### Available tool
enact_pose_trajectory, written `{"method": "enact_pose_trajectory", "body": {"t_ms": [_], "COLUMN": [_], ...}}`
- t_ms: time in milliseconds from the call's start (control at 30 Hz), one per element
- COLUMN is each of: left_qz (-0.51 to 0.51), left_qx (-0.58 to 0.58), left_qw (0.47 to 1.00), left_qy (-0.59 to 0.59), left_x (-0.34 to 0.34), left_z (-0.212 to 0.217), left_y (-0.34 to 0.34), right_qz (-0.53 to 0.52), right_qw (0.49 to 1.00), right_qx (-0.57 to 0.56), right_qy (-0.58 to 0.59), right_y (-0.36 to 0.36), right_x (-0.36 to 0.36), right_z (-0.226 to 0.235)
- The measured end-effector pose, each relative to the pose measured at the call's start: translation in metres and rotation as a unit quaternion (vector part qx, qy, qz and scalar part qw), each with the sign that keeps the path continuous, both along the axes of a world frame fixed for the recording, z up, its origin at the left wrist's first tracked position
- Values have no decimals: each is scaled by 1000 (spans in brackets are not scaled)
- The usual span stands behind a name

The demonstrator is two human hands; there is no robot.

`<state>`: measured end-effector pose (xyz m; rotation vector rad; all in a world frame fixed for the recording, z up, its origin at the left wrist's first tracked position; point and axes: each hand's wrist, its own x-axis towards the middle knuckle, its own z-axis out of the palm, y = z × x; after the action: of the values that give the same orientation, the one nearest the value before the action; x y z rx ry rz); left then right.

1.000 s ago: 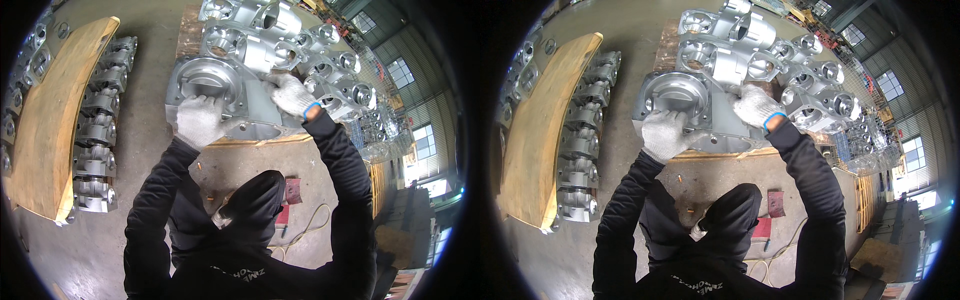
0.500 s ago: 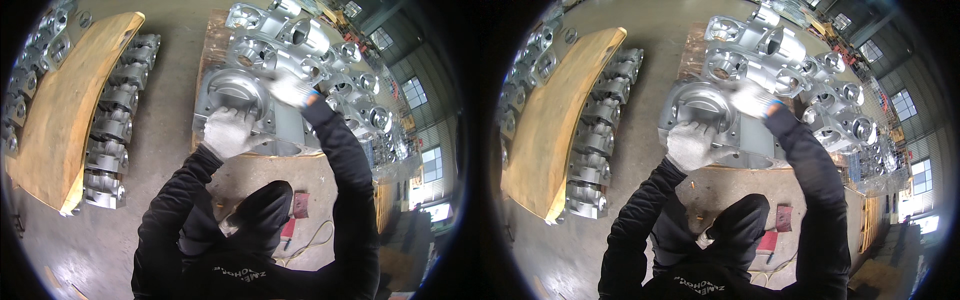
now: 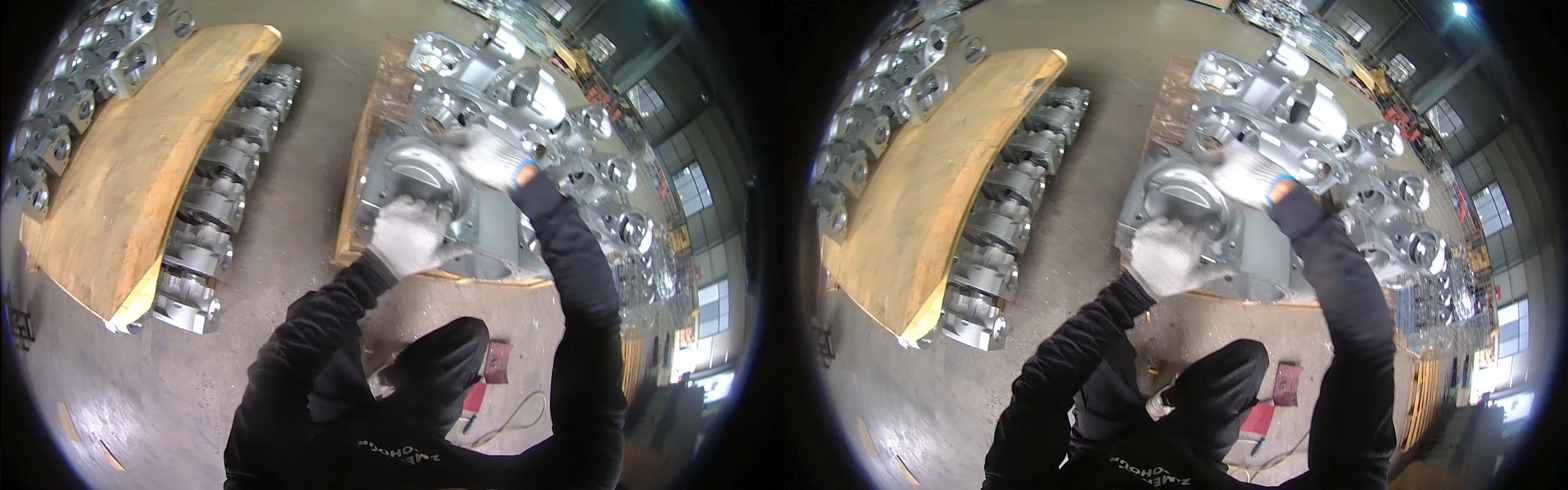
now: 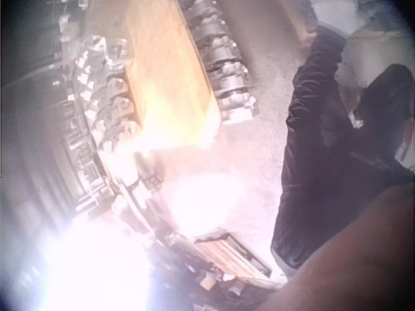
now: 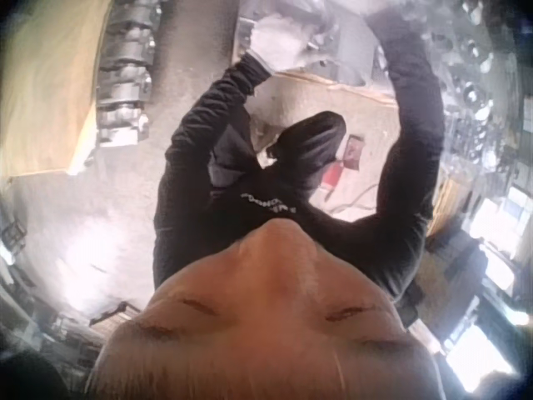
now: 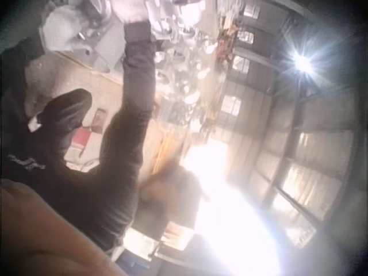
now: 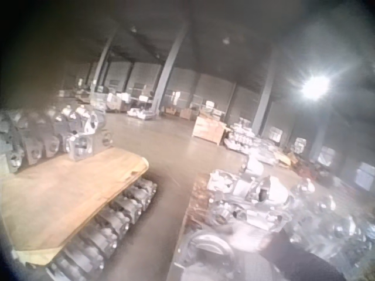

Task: The person kneels on the floor and uses a metal file to deburr the edges of several silver metal parts. They rotate each part to access different edges, then place the finished pieces on a wooden pallet.

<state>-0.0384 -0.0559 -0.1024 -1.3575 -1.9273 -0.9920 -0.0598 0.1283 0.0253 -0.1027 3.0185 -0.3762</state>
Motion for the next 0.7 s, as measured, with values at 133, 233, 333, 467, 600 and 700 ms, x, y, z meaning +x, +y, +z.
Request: {"method": "enact_pose_trajectory", "body": {"t_ms": [133,233,333,467,600,700], "left_qz": [7,4,6,-9,-23,-27], "left_qx": [-19,-18,4,-4,-29,-49], "left_qw": [1000,1000,1000,1000,999,998], "left_qy": [11,10,22,-2,-16,-35], "left_x": [0,1,2,0,1,1], "left_z": [1,1,1,2,4,4], "left_y": [-1,-2,-2,-2,-3,-4], "right_qz": [-53,-78,107,-82,-98,-57], "right_qw": [989,994,992,994,991,995], "right_qx": [-125,-58,67,-5,49,21], "right_qy": [-62,-57,-12,-66,-73,-83], "right_y": [-17,-17,-15,-25,-38,-42], "right_x": [-3,-20,-32,-35,-35,-34], "right_z": [15,9,6,4,6,16]}}
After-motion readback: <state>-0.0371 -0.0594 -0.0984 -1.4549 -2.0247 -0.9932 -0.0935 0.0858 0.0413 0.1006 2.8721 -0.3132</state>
